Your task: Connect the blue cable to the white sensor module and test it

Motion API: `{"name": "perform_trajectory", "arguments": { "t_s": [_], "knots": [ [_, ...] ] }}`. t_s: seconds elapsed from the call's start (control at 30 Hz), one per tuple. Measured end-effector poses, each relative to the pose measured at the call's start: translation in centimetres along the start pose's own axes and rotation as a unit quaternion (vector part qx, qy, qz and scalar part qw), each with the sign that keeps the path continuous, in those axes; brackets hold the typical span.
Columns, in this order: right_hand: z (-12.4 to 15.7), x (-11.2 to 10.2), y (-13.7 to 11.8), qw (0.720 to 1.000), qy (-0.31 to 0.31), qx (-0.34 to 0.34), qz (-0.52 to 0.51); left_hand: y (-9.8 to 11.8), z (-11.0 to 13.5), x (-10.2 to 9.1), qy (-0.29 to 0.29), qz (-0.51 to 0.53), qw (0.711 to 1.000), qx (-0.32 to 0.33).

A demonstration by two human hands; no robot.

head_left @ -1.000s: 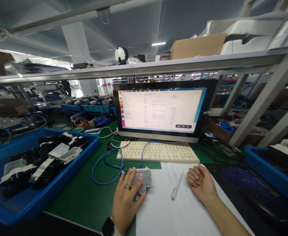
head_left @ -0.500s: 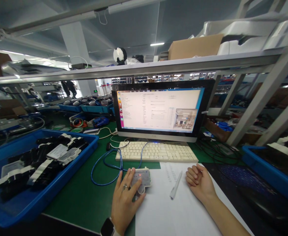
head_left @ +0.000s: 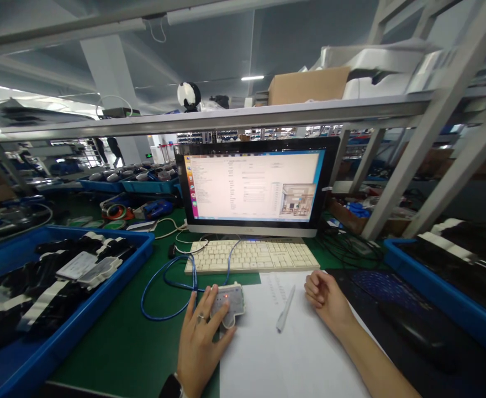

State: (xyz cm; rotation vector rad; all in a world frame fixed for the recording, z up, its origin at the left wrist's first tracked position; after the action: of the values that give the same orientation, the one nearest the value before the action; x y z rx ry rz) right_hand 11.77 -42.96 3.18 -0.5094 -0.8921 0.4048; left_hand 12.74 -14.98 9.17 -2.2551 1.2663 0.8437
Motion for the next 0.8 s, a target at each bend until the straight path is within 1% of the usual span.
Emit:
{"name": "perform_trajectory", "arguments": {
  "t_s": [0.03,0.07,0.1,0.13,0.17,0.2,0.23,0.27,0.3,0.33,0.4,0.43,0.47,0.5,0.57,0.6,0.63,0.7,0.73,0.8],
  "knots": [
    [0.7,-0.4,-1.4,0.996,0.014,-0.043,0.077,0.1,-0.1,0.0,0.001,-0.006,1.000,0.010],
    [1.7,-1.0,-3.2,0.981,0.041,-0.095,0.165,0.1,-0.1,0.0,0.000,-0.008,1.000,0.013],
    [3.0,-0.8,-5.2,0.928,0.044,-0.180,0.323,0.1,-0.1,0.0,0.001,-0.008,1.000,0.016],
    [4.5,-1.1,-7.1,0.853,0.074,-0.253,0.450,0.1,-0.1,-0.1,0.004,-0.004,1.000,0.012],
    [6.2,-1.4,-8.8,0.759,0.101,-0.342,0.545,0.0,-0.1,-0.1,0.009,0.001,1.000,0.008],
    [7.7,-1.7,-9.9,0.667,0.102,-0.408,0.615,0.0,-0.1,-0.1,0.013,0.003,1.000,0.006],
    [9.3,-2.2,-10.7,0.540,0.122,-0.483,0.678,0.0,0.0,0.0,0.018,0.007,1.000,0.000],
    [10.6,-3.0,-10.8,0.431,0.116,-0.537,0.716,0.0,0.1,0.0,0.018,0.006,1.000,-0.002],
    [11.4,-4.2,-10.9,0.344,0.119,-0.570,0.736,0.0,0.1,0.1,0.018,0.006,1.000,-0.005],
    [11.5,-5.8,-11.0,0.292,0.123,-0.571,0.757,0.0,0.2,0.2,0.016,0.006,1.000,-0.009],
    [11.1,-9.0,-11.3,0.240,0.152,-0.551,0.785,0.0,0.3,0.4,0.011,0.002,1.000,-0.012],
    [10.8,-10.3,-11.3,0.232,0.158,-0.541,0.793,0.1,0.2,0.4,0.009,-0.004,1.000,-0.007],
    [10.6,-11.3,-11.2,0.231,0.163,-0.532,0.798,0.1,0.2,0.4,0.006,-0.011,1.000,-0.003],
    [10.5,-12.0,-11.2,0.226,0.178,-0.529,0.798,0.2,0.2,0.3,0.005,-0.017,1.000,0.002],
    [10.7,-12.3,-10.7,0.216,0.191,-0.546,0.787,0.4,0.0,0.3,0.001,-0.032,0.999,0.021],
    [10.8,-12.1,-10.6,0.216,0.200,-0.552,0.780,0.4,0.0,0.2,0.004,-0.038,0.999,0.030],
    [10.9,-11.8,-10.3,0.204,0.203,-0.556,0.780,0.4,0.0,0.2,0.008,-0.044,0.998,0.038],
    [10.7,-11.4,-9.8,0.190,0.202,-0.546,0.791,0.3,0.1,0.3,0.009,-0.063,0.996,0.054],
    [10.6,-11.2,-9.6,0.187,0.197,-0.540,0.796,0.3,0.2,0.5,0.008,-0.067,0.996,0.064],
    [10.5,-11.2,-9.6,0.190,0.199,-0.538,0.797,0.1,0.5,0.7,0.022,-0.081,0.993,0.085]
  ]
}}
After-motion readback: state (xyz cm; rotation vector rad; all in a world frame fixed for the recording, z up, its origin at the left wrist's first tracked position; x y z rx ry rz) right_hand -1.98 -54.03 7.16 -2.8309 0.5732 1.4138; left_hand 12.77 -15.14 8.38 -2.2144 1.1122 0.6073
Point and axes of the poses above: each hand's wrist, its own z-axis away from the middle knuckle, its own x-axis out of the palm, y = z × x, the point moved 8 cm from there along -z, towards the middle knuckle, and after that the axes turned 12 degrees about x, right-handed, at the moved point
